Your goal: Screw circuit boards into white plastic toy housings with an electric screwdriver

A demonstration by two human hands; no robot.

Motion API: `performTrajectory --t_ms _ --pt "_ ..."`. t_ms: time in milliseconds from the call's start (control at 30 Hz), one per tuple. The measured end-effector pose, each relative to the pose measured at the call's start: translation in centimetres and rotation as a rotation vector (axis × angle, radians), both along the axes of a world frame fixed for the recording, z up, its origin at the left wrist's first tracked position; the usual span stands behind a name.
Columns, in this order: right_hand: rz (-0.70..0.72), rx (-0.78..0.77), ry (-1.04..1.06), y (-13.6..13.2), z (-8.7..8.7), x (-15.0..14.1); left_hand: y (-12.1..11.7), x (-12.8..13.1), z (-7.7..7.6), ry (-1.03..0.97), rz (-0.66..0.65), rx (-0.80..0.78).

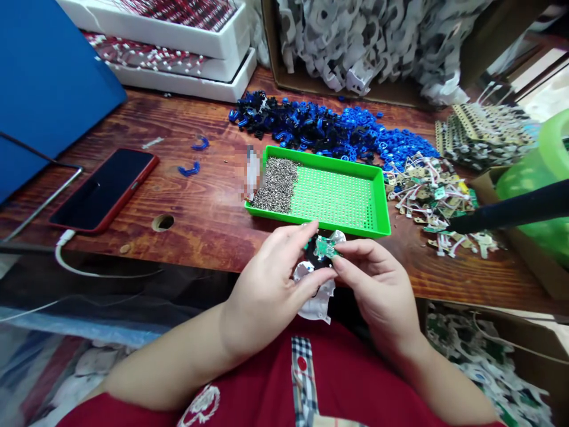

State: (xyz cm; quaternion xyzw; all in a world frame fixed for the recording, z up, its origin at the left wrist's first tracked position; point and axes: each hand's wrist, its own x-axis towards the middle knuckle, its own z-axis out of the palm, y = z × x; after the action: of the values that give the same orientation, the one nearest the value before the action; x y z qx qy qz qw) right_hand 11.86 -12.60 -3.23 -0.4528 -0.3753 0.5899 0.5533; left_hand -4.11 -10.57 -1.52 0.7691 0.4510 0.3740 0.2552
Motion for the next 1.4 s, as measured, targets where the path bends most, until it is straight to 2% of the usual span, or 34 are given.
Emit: performTrajectory --t_ms 233,500,700,833,967,1100,1167,1267,1333,1400 --pt "-0.044 -0.006 0.066 0.0 -0.5 -0.1 0.0 0.0 0.1 0.065 -0.006 0.100" --pt "-0.055 0.019 0.047 0.0 -0.4 -0.1 -0.5 0.2 0.3 0.069 -0.024 0.142" --pt "-0.056 0.113 -0.067 -0.3 -0.1 -0.3 -0.4 0.0 -0.1 -0.038 -0.034 0.093" --pt "-0.095 0.198 -0.196 -0.4 0.0 -0.4 -0.5 -0.1 -0.3 0.013 -0.020 0.057" --pt "-0.091 0.296 -0.321 -0.4 0.0 -0.4 -0.7 -0.3 -0.2 0.020 0.026 -0.110" --pt "-0.058 0.344 -0.388 -0.4 0.3 -0.3 -0.7 -0.7 0.4 -0.023 -0.009 -0.306" --pt "-0.063 0.347 -0.388 -0.3 0.4 -0.2 -0.6 -0.8 0.7 -0.109 -0.022 -0.392" --pt "-0.085 0.369 -0.420 -0.3 0.3 0.0 -0.6 -0.5 1.0 -0.341 -0.064 -0.576" --pt "-0.097 0.390 -0.484 -0.4 0.2 0.1 -0.4 -0.2 1.1 -0.480 -0.087 -0.693" --pt "-0.099 0.428 -0.593 -0.4 0.1 0.3 -0.3 0.1 1.1 -0.561 -0.074 -0.746"
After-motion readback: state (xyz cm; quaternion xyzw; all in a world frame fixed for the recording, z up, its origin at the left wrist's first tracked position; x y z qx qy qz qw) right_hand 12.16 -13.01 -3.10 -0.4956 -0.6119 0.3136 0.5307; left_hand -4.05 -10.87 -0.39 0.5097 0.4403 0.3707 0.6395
